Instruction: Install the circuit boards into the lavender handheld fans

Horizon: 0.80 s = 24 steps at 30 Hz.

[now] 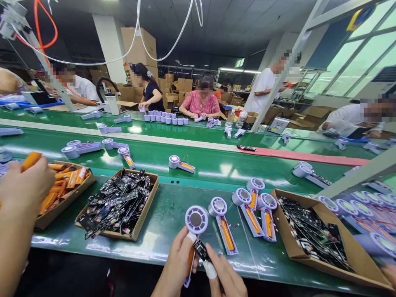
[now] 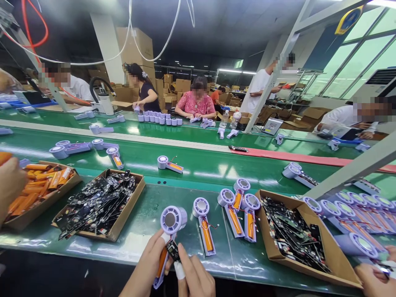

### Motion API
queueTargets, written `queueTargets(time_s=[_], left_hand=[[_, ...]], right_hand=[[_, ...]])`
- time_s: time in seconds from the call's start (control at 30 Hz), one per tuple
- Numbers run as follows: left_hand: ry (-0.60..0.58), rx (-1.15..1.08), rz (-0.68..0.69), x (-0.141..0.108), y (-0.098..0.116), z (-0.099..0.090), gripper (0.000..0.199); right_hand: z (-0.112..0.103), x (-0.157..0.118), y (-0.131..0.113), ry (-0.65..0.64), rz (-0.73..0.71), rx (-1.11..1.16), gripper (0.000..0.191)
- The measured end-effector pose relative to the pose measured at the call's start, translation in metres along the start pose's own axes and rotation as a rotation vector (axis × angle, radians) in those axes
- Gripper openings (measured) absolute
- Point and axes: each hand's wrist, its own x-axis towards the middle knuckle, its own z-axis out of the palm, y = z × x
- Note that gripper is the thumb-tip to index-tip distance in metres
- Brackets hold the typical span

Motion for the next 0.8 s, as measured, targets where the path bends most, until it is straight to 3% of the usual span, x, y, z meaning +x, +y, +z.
queueTargets(time_s=[0.13, 0.3, 0.47, 0.63, 0.73, 0.8], left_hand=[[-0.053, 0.068, 0.052, 0.002, 0.001, 0.001, 0.059], [-0.078, 0.037, 0.007, -0.001, -0.001, -0.002, 0.063], [0.149, 0.136, 0.128, -0.003, -0.015, 0.001, 0.055], [0.189, 0.238, 0.164, -0.004, -0.026, 0.01, 0.058], [0.218, 0.269, 0.174, -0.006, -0.024, 0.009, 0.056], [0.222, 0.308, 0.213, -0.006, -0.021, 0.004, 0.055]], right_hand=[[-0.005, 0.004, 0.003, -0.012, -0.025, -0.062, 0.038], [-0.003, 0.011, -0.005, 0.034, 0.011, -0.011, 0.038], [0.01, 0.015, -0.013, 0.033, 0.073, -0.016, 0.038], [0.018, 0.017, -0.02, -0.01, 0.198, 0.02, 0.039], [0.007, 0.026, -0.019, -0.09, 0.25, 0.188, 0.034], [-0.013, 0.038, -0.009, -0.101, 0.258, 0.253, 0.03]])
